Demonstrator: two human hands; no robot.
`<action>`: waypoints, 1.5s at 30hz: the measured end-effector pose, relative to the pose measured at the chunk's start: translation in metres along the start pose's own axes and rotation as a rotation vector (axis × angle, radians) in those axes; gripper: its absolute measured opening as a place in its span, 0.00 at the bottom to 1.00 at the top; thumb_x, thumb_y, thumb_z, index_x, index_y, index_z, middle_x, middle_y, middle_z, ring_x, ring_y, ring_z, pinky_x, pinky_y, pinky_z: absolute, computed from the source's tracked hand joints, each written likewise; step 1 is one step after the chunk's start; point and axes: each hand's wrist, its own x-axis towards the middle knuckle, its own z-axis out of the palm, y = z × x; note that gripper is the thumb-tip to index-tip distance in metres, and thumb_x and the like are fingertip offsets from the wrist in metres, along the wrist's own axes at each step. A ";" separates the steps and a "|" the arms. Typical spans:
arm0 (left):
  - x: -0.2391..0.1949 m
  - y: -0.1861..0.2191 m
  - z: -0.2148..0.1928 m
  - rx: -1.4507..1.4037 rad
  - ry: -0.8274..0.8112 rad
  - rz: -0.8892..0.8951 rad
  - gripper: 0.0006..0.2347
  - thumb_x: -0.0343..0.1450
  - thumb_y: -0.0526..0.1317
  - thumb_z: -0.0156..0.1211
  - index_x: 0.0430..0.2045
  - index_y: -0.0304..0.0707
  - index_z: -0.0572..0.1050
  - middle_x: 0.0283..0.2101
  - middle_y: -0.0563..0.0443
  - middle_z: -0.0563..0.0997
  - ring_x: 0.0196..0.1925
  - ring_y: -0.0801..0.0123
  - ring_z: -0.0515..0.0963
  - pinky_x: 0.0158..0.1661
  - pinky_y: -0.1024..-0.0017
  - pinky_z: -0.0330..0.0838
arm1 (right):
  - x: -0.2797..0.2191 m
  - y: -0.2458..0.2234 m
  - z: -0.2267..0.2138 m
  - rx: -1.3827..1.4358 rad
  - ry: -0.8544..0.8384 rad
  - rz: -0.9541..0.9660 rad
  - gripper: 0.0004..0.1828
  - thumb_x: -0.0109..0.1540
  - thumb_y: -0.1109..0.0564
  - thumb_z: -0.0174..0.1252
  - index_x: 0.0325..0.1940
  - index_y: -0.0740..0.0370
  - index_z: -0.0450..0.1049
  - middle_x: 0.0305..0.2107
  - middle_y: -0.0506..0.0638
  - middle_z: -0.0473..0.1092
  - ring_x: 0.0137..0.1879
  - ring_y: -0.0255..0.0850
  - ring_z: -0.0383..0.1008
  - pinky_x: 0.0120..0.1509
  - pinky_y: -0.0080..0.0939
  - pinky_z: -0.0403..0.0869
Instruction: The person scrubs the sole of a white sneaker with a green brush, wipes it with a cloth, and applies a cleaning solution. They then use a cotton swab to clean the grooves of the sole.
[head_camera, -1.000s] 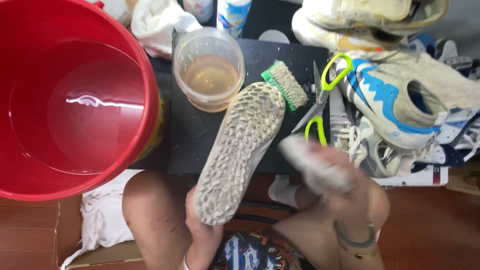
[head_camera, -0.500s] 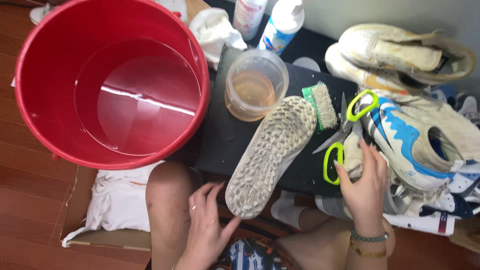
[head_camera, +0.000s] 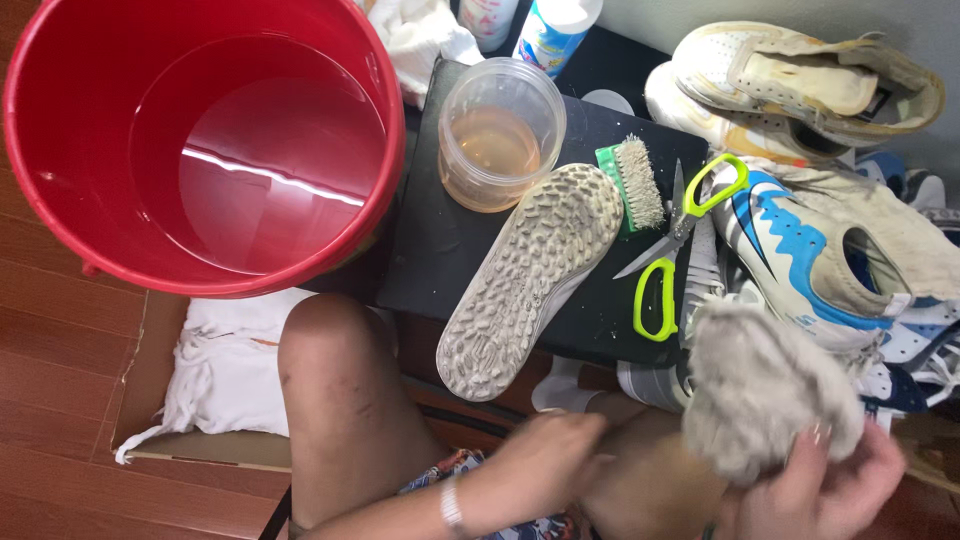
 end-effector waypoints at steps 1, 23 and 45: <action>0.017 0.006 0.012 0.018 0.000 -0.007 0.10 0.71 0.38 0.62 0.34 0.27 0.72 0.34 0.32 0.80 0.42 0.40 0.80 0.42 0.51 0.74 | -0.008 0.003 -0.005 -0.097 -0.048 -0.054 0.22 0.67 0.66 0.50 0.65 0.68 0.57 0.56 0.59 0.66 0.62 0.44 0.71 0.71 0.45 0.74; 0.048 0.102 -0.181 0.800 0.524 0.260 0.24 0.61 0.31 0.58 0.53 0.24 0.68 0.37 0.35 0.76 0.36 0.48 0.77 0.30 0.57 0.71 | 0.080 0.047 0.031 -0.490 -0.218 -0.422 0.26 0.70 0.73 0.49 0.72 0.72 0.51 0.57 0.59 0.52 0.66 0.48 0.59 0.71 0.47 0.69; 0.300 -0.165 -0.444 0.935 -0.010 -0.737 0.11 0.60 0.36 0.68 0.32 0.29 0.83 0.39 0.30 0.84 0.42 0.48 0.85 0.43 0.59 0.78 | 0.153 0.117 -0.031 -0.694 -0.165 -0.087 0.24 0.74 0.67 0.48 0.74 0.71 0.53 0.55 0.60 0.59 0.59 0.48 0.67 0.68 0.49 0.72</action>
